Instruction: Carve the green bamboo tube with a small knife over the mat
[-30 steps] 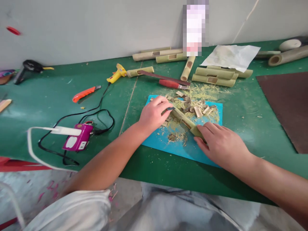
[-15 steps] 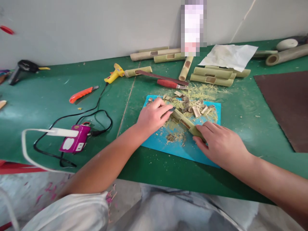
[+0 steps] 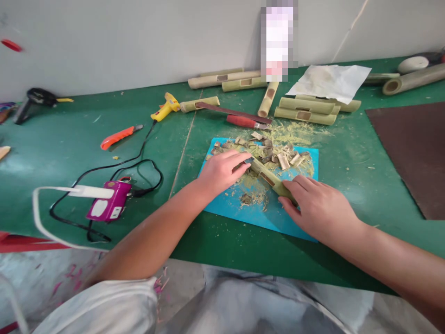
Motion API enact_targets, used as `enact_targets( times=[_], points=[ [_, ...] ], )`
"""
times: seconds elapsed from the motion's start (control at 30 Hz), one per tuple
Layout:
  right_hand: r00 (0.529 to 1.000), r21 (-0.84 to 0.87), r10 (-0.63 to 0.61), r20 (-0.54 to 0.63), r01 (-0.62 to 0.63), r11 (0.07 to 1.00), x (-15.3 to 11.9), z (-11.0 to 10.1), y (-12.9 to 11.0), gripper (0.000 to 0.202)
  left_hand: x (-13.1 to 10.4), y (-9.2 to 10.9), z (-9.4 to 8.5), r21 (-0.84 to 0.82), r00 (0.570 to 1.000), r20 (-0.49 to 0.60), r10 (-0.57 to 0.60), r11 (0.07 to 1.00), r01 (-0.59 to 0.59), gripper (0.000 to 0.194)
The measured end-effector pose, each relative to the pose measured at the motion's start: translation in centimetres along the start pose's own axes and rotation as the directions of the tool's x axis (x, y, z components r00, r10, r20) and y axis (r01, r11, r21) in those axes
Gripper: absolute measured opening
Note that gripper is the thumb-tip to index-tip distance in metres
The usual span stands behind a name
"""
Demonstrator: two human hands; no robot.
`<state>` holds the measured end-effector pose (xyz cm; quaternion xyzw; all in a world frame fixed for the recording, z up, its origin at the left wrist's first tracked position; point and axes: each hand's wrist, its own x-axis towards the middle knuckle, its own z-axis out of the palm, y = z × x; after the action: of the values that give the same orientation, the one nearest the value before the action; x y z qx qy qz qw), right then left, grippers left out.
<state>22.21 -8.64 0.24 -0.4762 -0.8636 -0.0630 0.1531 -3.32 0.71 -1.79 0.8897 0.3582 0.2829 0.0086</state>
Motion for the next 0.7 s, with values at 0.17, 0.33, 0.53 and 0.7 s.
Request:
enact_targets(
  times=[0.17,0.33,0.53,0.7],
  points=[
    [1.000,0.012,0.012,0.028,-0.013,1.000,-0.1,0.0,0.0,0.024,0.1,-0.3,0.5,-0.051,0.996,-0.089,-0.001,0.999,-0.004,0.016],
    [0.999,0.019,0.021,0.030,-0.021,1.000,-0.2,0.2,0.1,0.024,0.0,0.2,0.8,-0.030,0.997,-0.067,0.030,0.999,-0.032,0.021],
    [1.000,0.022,0.018,0.024,-0.018,1.000,-0.2,0.3,0.2,0.025,0.2,0.3,1.1,-0.004,0.995,-0.061,0.078,0.997,-0.079,0.023],
    [1.000,0.016,-0.020,-0.003,0.020,1.000,-0.1,0.1,0.0,0.025,0.3,-0.1,1.2,0.024,0.995,-0.025,0.099,0.995,-0.098,0.026]
  ],
)
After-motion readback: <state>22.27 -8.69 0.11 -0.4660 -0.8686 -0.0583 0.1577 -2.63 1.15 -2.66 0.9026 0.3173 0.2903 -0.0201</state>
